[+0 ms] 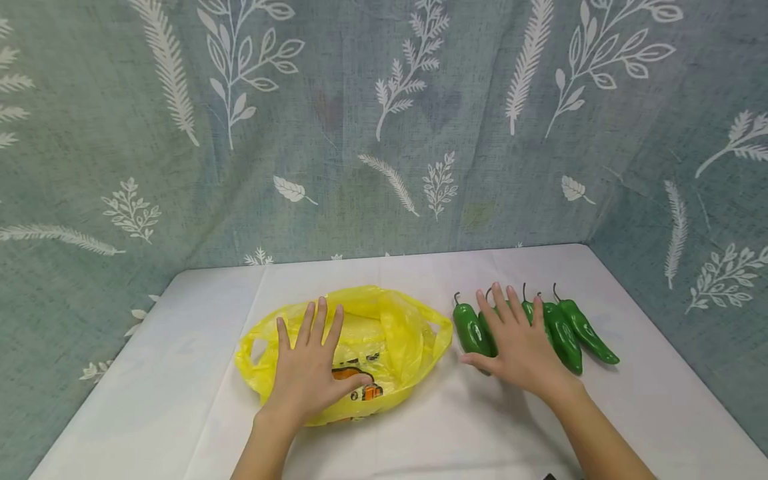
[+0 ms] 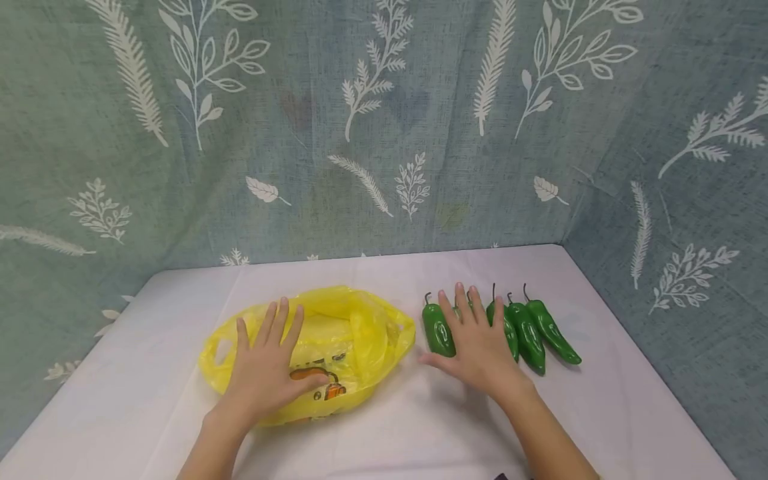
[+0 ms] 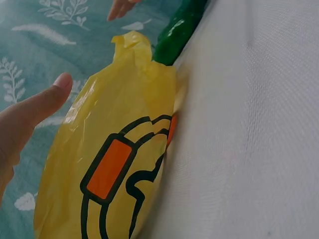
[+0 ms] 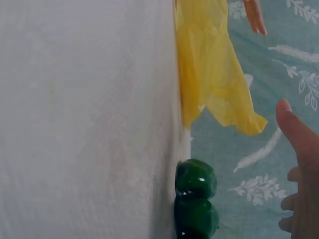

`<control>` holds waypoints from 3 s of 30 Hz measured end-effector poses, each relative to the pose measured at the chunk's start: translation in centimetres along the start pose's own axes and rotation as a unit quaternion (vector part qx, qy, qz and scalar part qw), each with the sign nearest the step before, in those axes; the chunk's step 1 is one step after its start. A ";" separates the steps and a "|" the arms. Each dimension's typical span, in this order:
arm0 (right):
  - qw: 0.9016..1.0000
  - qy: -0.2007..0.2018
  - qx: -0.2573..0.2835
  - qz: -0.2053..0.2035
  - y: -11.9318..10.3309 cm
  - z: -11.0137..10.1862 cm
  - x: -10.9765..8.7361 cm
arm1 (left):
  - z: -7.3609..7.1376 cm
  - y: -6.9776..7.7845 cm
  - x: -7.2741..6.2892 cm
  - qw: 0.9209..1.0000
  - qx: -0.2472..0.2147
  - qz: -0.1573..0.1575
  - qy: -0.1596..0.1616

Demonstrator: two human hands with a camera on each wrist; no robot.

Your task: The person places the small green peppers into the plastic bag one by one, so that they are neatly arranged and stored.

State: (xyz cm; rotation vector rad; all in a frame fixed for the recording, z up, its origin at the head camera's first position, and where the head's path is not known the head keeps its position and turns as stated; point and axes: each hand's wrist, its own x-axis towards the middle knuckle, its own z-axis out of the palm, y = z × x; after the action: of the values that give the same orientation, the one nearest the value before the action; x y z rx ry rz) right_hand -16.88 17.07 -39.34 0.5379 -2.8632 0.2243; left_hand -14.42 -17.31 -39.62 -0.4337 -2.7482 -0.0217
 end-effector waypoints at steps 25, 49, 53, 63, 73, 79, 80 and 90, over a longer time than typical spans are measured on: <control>0.998 -0.012 0.060 0.018 2.2 -0.9 0.0 | -0.5 -1.8 -0.1 1.000 -0.011 -0.024 -0.015; 0.994 0.027 0.103 -0.010 5.5 -2.1 -0.1 | -0.9 -3.5 -0.3 0.998 -0.032 -0.055 -0.019; 0.992 0.044 0.117 -0.016 6.1 -2.1 -0.3 | -1.1 -3.7 -0.4 0.997 -0.043 -0.061 -0.018; 0.987 0.060 0.150 -0.014 7.5 -2.3 -0.5 | -1.3 -4.5 -0.5 0.996 -0.069 -0.064 -0.006; 0.976 0.074 0.204 -0.006 8.8 -2.4 -0.8 | -1.4 -5.5 -0.6 0.993 -0.098 -0.057 0.034; 0.971 0.077 0.228 0.007 9.5 -2.8 -1.2 | -1.2 -6.4 -0.8 0.990 -0.118 -0.061 0.049; 0.970 0.077 0.231 0.009 9.6 -2.9 -1.2 | -1.2 -6.5 -0.9 0.989 -0.121 -0.060 0.054; 0.960 0.088 0.265 0.013 10.9 -2.9 -1.6 | -0.9 -7.8 -1.6 0.980 -0.177 -0.058 0.072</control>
State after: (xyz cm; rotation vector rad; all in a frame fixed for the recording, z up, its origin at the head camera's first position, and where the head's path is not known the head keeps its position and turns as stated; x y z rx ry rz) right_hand -18.96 28.18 -38.11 0.5342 -2.6202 1.0072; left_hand -15.03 -25.31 -39.02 -0.3474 -2.6222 -0.5563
